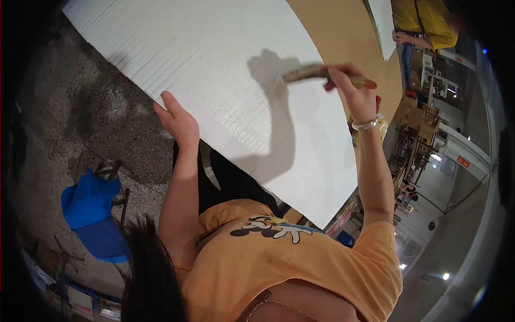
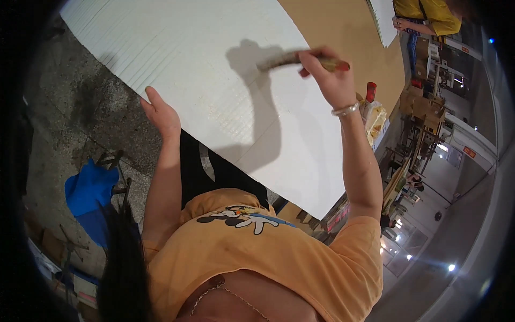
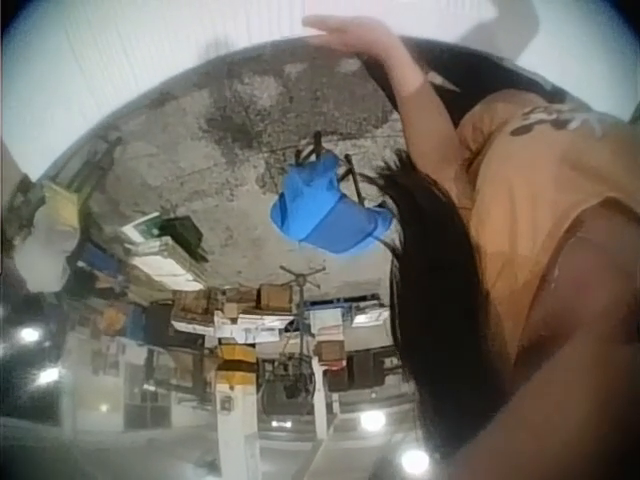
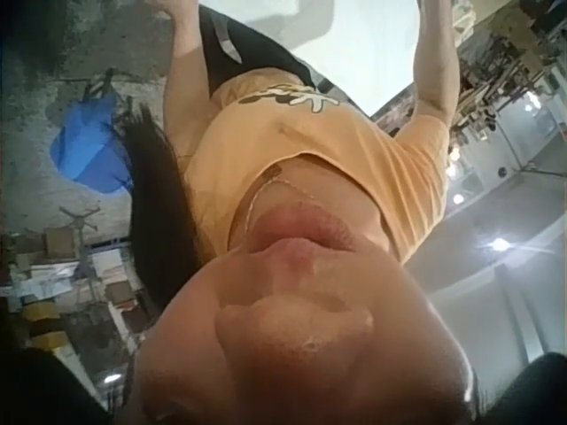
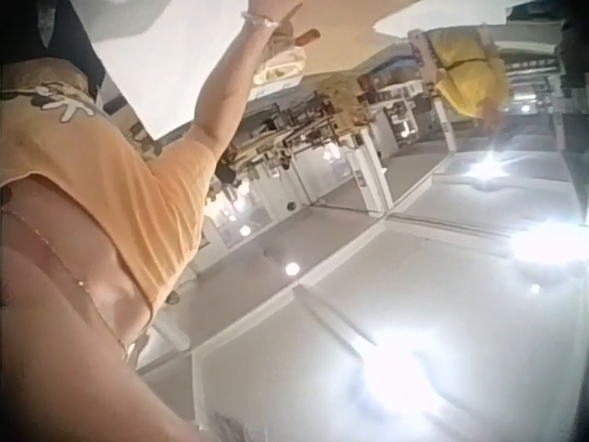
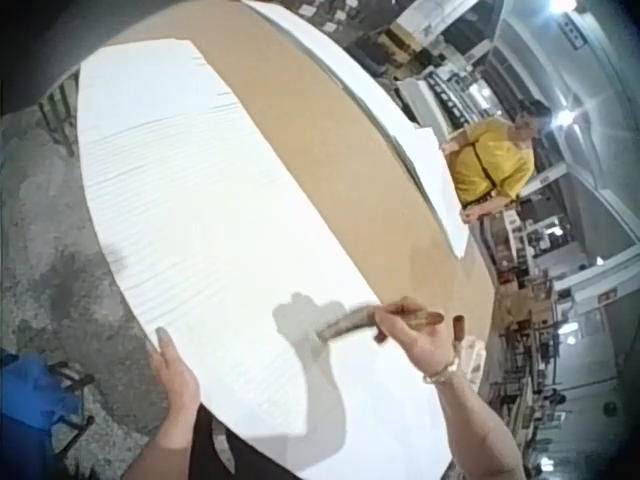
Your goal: Applying a liquid adhesive to a large paper sheet using a brush.
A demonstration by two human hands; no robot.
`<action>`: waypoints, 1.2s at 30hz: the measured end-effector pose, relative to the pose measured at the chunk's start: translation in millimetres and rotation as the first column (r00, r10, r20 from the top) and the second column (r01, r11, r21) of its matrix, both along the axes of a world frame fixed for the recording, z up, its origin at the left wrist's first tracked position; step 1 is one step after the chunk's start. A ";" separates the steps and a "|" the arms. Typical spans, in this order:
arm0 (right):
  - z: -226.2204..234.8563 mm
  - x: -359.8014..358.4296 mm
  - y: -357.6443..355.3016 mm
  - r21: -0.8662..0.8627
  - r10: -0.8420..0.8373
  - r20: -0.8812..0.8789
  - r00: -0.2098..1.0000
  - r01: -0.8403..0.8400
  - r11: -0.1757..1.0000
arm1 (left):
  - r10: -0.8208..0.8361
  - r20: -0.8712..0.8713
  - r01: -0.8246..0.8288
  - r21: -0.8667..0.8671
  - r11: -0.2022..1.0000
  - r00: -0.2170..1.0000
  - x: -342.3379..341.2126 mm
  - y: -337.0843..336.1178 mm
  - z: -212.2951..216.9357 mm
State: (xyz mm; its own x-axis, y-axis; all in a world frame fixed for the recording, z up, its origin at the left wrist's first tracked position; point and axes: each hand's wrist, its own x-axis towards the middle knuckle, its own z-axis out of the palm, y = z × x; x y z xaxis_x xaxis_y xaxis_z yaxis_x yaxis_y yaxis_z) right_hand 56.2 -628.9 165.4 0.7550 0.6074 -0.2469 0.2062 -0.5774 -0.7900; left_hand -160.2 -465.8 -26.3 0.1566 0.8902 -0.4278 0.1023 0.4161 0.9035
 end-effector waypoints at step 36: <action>-2.2 -59.7 50.1 -0.022 0.140 0.004 0.990 -0.140 0.990 | -0.008 -0.257 0.011 0.012 1.000 0.966 -2.5 -2.6 -9.0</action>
State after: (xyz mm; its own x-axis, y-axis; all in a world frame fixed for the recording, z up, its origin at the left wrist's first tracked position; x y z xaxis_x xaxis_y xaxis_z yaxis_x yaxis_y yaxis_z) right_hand -3.5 -578.9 163.2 0.6643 0.7017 -0.2573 0.2902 -0.5594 -0.7764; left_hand -162.8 -468.4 -35.3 0.0515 0.8950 -0.4431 0.3360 0.4023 0.8516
